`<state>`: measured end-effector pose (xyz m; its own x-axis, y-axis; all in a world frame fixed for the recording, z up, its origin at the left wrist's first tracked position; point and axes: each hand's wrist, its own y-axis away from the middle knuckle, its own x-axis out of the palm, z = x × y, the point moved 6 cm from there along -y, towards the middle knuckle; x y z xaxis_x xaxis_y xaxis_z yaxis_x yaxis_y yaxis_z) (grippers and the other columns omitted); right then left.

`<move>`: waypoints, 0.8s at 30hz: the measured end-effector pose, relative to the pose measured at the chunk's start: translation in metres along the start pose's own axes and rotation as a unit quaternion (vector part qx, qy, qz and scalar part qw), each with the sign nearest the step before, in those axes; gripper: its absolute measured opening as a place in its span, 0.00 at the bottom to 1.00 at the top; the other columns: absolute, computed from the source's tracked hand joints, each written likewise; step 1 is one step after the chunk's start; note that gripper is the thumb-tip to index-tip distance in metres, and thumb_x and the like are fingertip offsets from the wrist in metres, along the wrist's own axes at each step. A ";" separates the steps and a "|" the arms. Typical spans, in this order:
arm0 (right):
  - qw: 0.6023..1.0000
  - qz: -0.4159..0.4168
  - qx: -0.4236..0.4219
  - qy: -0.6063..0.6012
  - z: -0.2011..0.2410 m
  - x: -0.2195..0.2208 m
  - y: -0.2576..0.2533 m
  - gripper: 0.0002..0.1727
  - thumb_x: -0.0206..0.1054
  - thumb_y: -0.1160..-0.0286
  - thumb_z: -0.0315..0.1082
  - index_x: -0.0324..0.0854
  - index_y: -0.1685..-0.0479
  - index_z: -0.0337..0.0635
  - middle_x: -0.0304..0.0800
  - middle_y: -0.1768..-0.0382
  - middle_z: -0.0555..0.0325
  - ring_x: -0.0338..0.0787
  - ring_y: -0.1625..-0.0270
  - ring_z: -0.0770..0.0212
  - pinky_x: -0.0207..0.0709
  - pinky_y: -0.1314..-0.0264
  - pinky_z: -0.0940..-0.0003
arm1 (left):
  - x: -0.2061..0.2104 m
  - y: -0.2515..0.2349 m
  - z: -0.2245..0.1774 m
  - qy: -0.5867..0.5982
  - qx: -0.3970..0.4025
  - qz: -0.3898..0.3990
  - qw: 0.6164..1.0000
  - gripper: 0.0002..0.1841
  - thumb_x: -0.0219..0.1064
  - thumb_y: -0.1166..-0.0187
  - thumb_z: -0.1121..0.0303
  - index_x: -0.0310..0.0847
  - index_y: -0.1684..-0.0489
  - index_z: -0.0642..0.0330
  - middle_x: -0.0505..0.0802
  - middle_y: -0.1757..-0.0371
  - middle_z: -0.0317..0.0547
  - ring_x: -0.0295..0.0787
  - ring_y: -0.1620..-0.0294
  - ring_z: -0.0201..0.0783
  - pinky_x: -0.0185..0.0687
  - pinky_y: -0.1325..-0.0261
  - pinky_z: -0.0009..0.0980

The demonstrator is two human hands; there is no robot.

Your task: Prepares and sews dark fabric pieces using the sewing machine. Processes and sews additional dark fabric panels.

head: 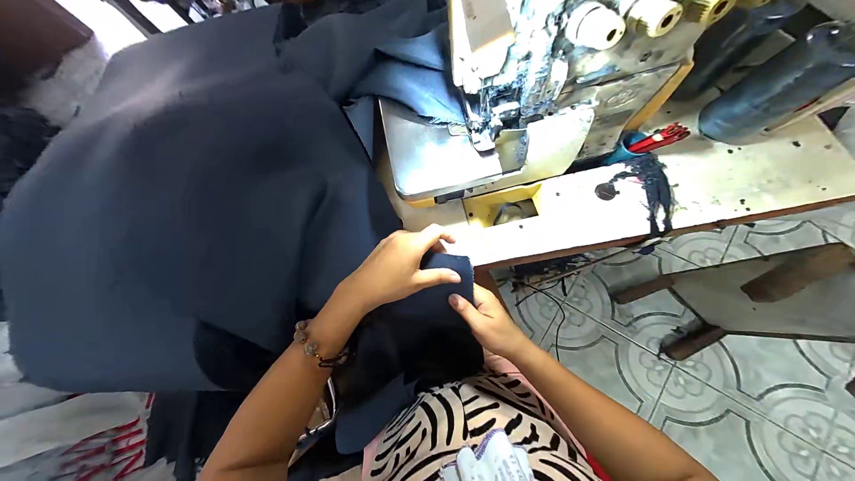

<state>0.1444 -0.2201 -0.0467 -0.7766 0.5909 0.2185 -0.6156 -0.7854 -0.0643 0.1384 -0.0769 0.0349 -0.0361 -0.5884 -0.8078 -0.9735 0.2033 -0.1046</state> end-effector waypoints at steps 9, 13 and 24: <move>0.998 0.045 0.014 -0.044 0.006 -0.005 0.009 0.11 0.53 0.12 0.28 0.81 0.48 0.39 0.92 0.57 0.73 0.89 0.51 0.82 0.85 0.41 0.78 | -0.005 -0.003 -0.010 0.140 0.009 -0.013 0.990 0.03 0.74 0.24 0.71 0.92 0.65 0.60 0.94 0.68 0.33 0.88 0.67 0.20 0.85 0.61 0.18; 0.995 0.077 0.014 -0.069 0.017 -0.005 -0.004 0.08 0.57 0.15 0.29 0.82 0.50 0.43 0.93 0.59 0.75 0.90 0.54 0.81 0.86 0.44 0.77 | -0.008 -0.001 -0.023 0.112 0.030 -0.035 0.993 0.03 0.73 0.24 0.71 0.92 0.64 0.61 0.94 0.67 0.35 0.89 0.65 0.20 0.86 0.58 0.18; 0.968 0.000 -0.201 0.152 0.079 -0.043 0.031 0.14 0.55 0.10 0.44 0.87 0.46 0.57 0.91 0.51 0.84 0.84 0.45 0.90 0.80 0.38 0.85 | -0.017 0.002 -0.033 -0.138 0.124 0.089 0.978 0.24 0.72 0.31 0.42 0.88 0.72 0.56 0.88 0.77 0.40 0.88 0.68 0.42 0.78 0.46 0.54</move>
<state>0.1698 -0.2845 0.0191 -0.7420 0.6662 -0.0747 -0.5708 -0.6863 -0.4508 0.1294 -0.0921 0.0679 -0.1049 -0.2988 -0.9485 -0.8709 0.4881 -0.0574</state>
